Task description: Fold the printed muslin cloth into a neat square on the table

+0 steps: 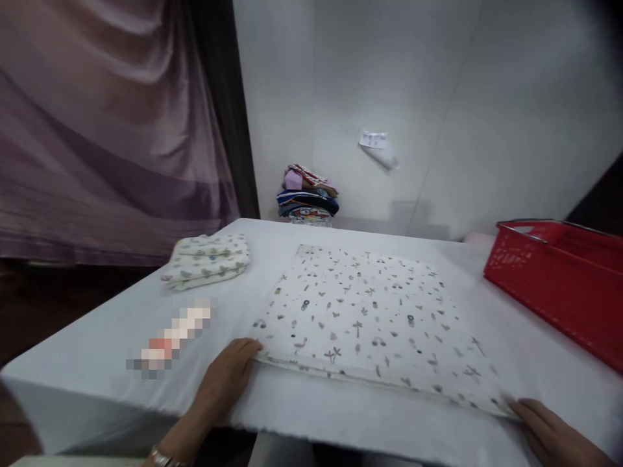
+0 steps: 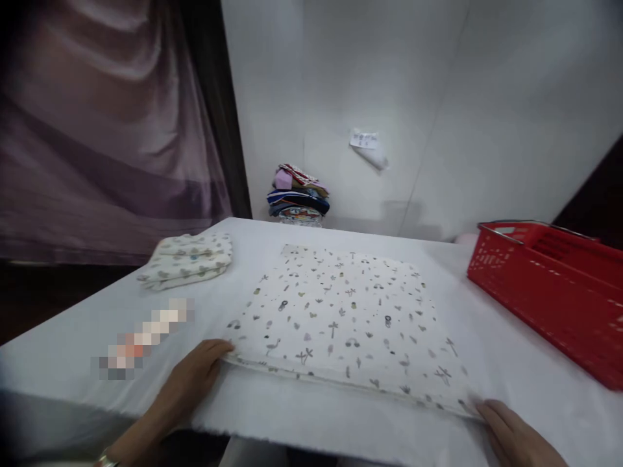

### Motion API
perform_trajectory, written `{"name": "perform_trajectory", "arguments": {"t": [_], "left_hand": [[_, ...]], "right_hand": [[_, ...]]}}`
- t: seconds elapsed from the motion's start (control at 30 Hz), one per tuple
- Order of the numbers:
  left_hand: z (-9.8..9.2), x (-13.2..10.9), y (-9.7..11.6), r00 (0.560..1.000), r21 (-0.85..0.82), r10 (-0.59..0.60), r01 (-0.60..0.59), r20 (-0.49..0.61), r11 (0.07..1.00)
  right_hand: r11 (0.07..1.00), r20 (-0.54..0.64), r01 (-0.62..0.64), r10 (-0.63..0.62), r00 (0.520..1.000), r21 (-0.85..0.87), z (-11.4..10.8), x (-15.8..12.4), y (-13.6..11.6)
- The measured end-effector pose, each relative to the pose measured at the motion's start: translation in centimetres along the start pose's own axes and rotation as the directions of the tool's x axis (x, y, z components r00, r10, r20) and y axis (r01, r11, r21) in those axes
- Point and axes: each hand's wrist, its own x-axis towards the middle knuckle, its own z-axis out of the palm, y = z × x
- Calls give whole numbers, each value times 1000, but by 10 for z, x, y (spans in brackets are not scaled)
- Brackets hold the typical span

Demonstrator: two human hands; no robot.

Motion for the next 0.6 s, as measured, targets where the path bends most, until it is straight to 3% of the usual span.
{"name": "perform_trajectory", "arguments": {"t": [0.13, 0.23, 0.37, 0.5, 0.6], "left_hand": [[-10, 18, -8, 989, -33, -116, 119, 89, 992], [-8, 42, 5, 999, -41, -40, 42, 30, 998], [18, 66, 19, 983, 63, 185, -186, 19, 981], [51, 68, 3, 975, 166, 181, -201, 126, 966], [59, 68, -10, 971, 172, 155, -186, 180, 967]], "right_hand": [[994, 92, 80, -73, 993, -72, -32, 16, -34], [989, 130, 111, -97, 987, -102, -44, 26, -52], [985, 116, 119, -104, 988, -128, -52, 27, -60], [991, 195, 91, -71, 978, -99, -64, 27, -62], [997, 214, 29, -13, 977, -74, -77, 45, -72]]}}
